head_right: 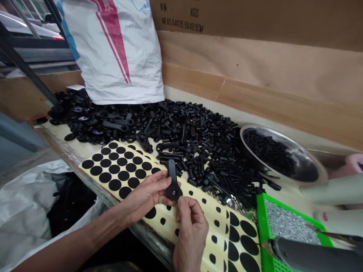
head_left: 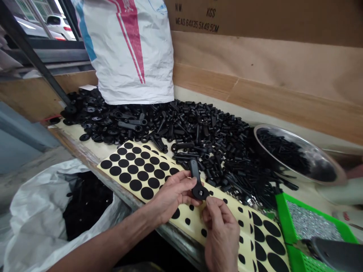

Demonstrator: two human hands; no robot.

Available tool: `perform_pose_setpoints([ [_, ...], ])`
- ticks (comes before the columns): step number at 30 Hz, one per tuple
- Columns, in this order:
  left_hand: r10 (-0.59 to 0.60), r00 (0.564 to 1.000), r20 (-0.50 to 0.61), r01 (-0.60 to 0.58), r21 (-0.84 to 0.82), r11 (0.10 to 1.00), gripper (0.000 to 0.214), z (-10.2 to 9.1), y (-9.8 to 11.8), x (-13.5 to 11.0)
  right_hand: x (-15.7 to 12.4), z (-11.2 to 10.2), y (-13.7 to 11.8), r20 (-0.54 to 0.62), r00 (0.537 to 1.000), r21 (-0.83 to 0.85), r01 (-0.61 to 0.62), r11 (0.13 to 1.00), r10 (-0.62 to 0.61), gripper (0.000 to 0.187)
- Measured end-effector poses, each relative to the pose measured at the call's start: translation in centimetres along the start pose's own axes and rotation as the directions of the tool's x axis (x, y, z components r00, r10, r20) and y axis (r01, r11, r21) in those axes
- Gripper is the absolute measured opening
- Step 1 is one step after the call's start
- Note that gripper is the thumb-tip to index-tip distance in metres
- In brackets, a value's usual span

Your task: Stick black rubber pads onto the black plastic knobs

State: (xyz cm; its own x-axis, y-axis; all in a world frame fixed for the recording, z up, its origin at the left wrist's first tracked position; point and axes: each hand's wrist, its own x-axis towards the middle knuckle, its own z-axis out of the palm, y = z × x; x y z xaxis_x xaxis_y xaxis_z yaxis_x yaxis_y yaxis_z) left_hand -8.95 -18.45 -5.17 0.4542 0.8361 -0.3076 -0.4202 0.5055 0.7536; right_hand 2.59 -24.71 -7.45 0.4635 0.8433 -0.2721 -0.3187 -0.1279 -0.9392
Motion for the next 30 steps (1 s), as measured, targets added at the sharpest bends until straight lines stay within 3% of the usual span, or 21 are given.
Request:
perform_pose_setpoints([
  [16, 0.003, 1.000, 0.000, -0.003, 0.002, 1.000, 0.023, 0.07, 0.12, 0.05, 0.02, -0.03, 0.08, -0.012, 1.000, -0.067, -0.006, 0.998, 0.005, 0.031],
  [23, 0.034, 0.999, -0.010, -0.034, 0.016, 0.999, 0.025, -0.01, 0.24, -0.15, 0.08, 0.17, 0.52, -0.042, 0.998, -0.101, 0.047, 0.994, -0.051, 0.030],
  [27, 0.065, 0.998, 0.003, -0.065, 0.073, 0.995, 0.026, -0.22, 0.41, -0.55, 0.04, 0.18, 0.40, -0.029, 0.993, -0.219, 0.106, 0.970, -0.115, 0.032],
  [30, 0.106, 0.993, -0.042, -0.101, 0.111, 0.989, 0.023, -0.27, 0.30, -0.83, -0.17, 0.24, 0.28, 0.028, 0.964, -0.441, 0.248, 0.863, -0.263, 0.032],
])
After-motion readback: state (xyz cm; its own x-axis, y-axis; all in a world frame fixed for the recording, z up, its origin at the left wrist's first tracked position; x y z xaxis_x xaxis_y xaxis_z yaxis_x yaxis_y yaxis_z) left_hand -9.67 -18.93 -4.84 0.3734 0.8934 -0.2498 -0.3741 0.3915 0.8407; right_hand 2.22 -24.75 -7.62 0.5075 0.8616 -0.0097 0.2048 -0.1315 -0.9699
